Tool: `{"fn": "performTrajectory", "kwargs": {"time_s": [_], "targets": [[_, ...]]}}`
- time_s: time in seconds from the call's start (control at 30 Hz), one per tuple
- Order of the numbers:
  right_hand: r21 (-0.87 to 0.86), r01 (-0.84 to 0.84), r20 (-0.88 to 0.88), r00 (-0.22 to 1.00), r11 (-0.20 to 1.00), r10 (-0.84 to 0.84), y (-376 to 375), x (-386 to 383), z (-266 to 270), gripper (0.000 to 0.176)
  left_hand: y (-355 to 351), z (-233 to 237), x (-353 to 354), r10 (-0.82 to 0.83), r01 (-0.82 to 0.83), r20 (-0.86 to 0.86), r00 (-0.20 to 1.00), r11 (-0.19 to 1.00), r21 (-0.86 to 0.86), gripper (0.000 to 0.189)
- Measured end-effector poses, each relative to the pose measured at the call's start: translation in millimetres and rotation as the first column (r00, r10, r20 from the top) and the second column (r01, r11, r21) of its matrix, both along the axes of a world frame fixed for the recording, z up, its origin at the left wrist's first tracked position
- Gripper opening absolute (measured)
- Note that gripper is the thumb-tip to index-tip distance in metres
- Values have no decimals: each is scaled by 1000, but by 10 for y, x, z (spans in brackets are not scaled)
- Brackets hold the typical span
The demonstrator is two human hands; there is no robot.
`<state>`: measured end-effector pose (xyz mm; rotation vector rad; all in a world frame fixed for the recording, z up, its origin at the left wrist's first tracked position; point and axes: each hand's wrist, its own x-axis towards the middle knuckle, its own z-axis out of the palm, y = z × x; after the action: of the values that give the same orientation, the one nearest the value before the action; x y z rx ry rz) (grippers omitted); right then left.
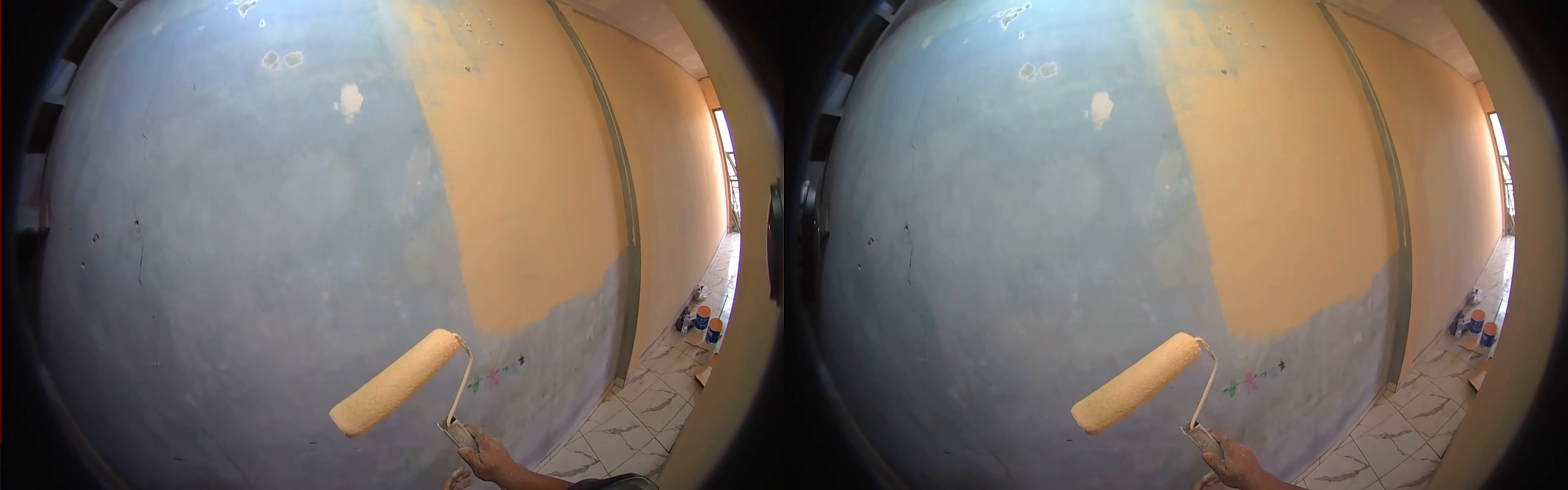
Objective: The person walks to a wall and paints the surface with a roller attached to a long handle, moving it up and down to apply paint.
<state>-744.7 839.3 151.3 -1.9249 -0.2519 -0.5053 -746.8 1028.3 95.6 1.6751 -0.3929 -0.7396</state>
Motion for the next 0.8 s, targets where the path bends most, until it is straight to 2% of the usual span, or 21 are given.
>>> {"fn": "performTrajectory", "kwargs": {"time_s": [0.1, 0.17, 0.2, 0.27, 0.33, 0.4, 0.47, 0.53, 0.57, 0.6, 0.67, 0.73, 0.8], "targets": [[56, -3, 14, 1000, 998, 3, 19, -323, 436, 61, -148, 238, -228, -44, 44, 13, 999, 999, 14, 116], [45, 67, 96, 993, 997, -72, -16, -253, 455, 62, -423, 281, -232, -34, 43, 98, 995, 994, -98, 100], [55, 61, 71, 995, 997, -65, -23, -254, 474, 62, -536, 248, -215, -13, 52, 181, 983, 976, -209, 84], [60, 123, 148, 980, 991, -131, -23, -264, 566, 64, -616, 191, -184, 66, 76, 321, 945, 908, -412, 54], [133, 133, 155, 976, 982, -153, -2, -267, 595, 67, -541, 117, -98, -25, 108, 381, 924, 974, -198, 78], [161, 139, 130, 978, 977, -160, 32, -337, 683, 68, -528, 266, -139, -97, 85, 333, 938, 995, 50, 68], [197, 130, 119, 981, 972, -155, 36, -360, 674, 74, -589, 283, -139, -144, 47, 568, 811, 982, 181, 66], [212, 109, 73, 989, 971, -127, -11, -378, 624, 77, -597, 125, -117, -173, 42, 716, 677, 980, 197, 62], [222, 87, 55, 993, 971, -102, -9, -422, 556, 80, -594, 153, -193, -185, 53, 682, 707, 976, 209, 62], [234, 100, 15, 994, 967, -106, -44, -476, 480, 80, -620, 215, -239, -160, 82, 613, 774, 985, 153, 61], [339, -6, 30, 1000, 941, -4, -166, -597, 302, 86, -646, 201, -356, -143, 109, 511, 848, 989, 97, 60], [327, 62, 0, 998, 943, -65, -307, -756, -72, 88, -654, 103, -419, -61, 46, 305, 950, 997, 55, 59], [301, 117, -11, 993, 946, -119, -435, -888, -514, 91, -672, 38, -357, -60, 50, 245, 968, 998, 45, 56]]}}
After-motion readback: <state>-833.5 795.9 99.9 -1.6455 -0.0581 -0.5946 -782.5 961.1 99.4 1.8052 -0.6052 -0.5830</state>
